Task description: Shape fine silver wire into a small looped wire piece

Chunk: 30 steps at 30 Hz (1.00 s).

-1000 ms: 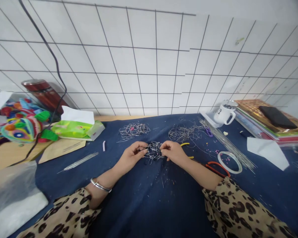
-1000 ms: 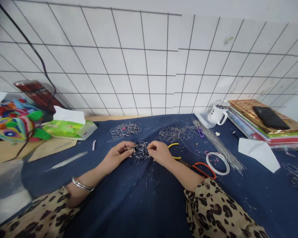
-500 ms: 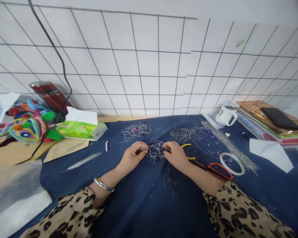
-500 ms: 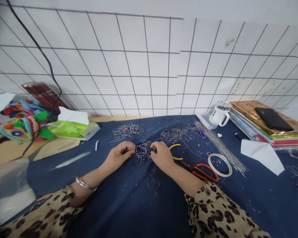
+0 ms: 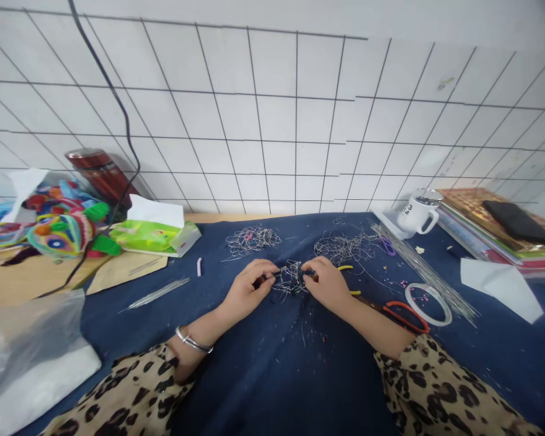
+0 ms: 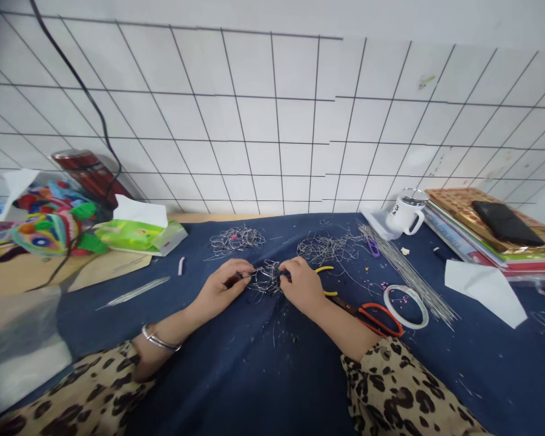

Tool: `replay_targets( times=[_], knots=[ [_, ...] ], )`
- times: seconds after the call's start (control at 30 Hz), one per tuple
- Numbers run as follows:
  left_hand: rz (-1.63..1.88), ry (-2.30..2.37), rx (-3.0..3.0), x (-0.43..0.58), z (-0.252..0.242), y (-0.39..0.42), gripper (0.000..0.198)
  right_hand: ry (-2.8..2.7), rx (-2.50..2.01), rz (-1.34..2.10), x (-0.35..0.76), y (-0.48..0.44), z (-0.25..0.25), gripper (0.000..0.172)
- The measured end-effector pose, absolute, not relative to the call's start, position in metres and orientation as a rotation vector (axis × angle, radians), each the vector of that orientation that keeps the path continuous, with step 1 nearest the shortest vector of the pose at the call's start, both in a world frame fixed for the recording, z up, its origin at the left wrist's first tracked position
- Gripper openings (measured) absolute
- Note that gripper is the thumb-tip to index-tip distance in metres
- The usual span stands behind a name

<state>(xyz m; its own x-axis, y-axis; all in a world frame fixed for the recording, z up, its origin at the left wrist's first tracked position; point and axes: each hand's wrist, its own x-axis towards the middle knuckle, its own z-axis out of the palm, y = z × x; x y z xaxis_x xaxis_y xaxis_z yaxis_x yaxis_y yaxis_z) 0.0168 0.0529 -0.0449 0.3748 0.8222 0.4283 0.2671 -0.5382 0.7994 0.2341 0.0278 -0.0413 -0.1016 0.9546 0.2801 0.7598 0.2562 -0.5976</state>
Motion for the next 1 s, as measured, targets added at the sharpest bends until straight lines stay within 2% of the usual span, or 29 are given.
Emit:
replay_targets(
  times=[0.27,0.47,0.73,1.0],
  knots=[
    [1.149,0.906,2.069,0.018,-0.039,0.048,0.03,-1.969,-1.241,0.372,0.239,0.028,-0.033,0.023],
    [1.048,0.928,2.096,0.023,-0.044,0.052,0.042,-2.065,-1.247,0.356,0.234,0.022,-0.033,0.033],
    [1.082,0.905,2.056,0.029,-0.046,0.052,0.029,-2.071,-1.308,0.385,0.225,0.02,-0.038,0.039],
    [1.073,0.874,2.265,0.028,-0.045,0.049,0.014,-2.083,-1.255,0.328,0.225,0.022,-0.047,0.022]
  ],
)
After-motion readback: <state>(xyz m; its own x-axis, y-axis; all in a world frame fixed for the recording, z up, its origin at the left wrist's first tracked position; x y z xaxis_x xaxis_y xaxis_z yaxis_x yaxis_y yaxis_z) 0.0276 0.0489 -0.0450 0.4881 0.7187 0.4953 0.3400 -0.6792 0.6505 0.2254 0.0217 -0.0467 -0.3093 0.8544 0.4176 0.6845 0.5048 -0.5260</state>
